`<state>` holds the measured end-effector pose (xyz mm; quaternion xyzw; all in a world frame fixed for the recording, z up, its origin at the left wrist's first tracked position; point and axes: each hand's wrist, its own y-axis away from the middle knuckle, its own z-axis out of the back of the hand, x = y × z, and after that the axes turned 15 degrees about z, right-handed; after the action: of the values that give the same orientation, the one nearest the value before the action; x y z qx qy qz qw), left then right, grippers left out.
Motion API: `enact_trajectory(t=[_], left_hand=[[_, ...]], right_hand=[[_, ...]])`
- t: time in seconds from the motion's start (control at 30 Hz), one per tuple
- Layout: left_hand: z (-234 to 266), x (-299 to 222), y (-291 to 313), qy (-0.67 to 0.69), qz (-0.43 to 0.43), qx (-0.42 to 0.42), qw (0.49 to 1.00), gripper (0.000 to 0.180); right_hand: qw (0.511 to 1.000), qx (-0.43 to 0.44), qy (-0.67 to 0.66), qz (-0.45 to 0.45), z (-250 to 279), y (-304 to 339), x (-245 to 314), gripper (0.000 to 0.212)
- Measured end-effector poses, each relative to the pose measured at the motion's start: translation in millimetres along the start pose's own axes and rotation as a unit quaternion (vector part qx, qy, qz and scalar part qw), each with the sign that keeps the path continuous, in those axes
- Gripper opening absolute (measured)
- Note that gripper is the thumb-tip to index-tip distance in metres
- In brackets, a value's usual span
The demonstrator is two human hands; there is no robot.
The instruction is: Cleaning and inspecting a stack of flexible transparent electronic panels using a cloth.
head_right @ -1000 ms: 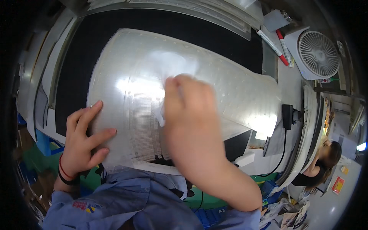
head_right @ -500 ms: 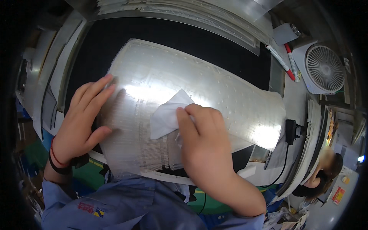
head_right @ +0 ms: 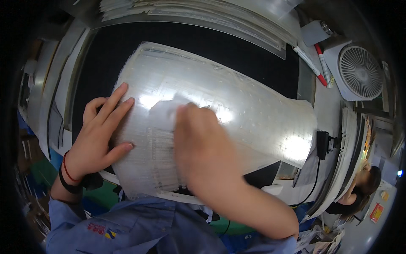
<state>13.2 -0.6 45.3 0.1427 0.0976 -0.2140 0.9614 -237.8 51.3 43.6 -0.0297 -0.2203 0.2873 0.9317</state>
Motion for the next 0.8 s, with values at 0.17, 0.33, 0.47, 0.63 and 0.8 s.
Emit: enact_trajectory(t=[0.17, 0.33, 0.47, 0.63, 0.8], left_hand=[[1, 0, -1, 0.001, -0.006, 0.000, 1.000, 0.080], [1, -1, 1, 0.013, -0.003, -0.006, 1.000, 0.080], [0, -2, 0, 0.009, -0.010, -0.012, 1.000, 0.079], [-7, 3, 5, -0.010, -0.020, -0.039, 0.999, 0.080], [-3, -12, 27, 0.067, -0.037, -0.106, 0.991, 0.074]], right_hand=[[0.976, 0.007, -0.183, 0.117, -13, 23, 34, 0.045], [0.999, -0.029, 0.029, -0.025, -10, 4, 12, 0.037], [0.973, 0.039, -0.142, 0.177, 15, 28, 37, 0.019], [0.927, -0.102, 0.316, -0.174, 115, 81, -76, 0.048], [0.938, -0.017, 0.330, -0.106, 121, 92, -92, 0.060]])
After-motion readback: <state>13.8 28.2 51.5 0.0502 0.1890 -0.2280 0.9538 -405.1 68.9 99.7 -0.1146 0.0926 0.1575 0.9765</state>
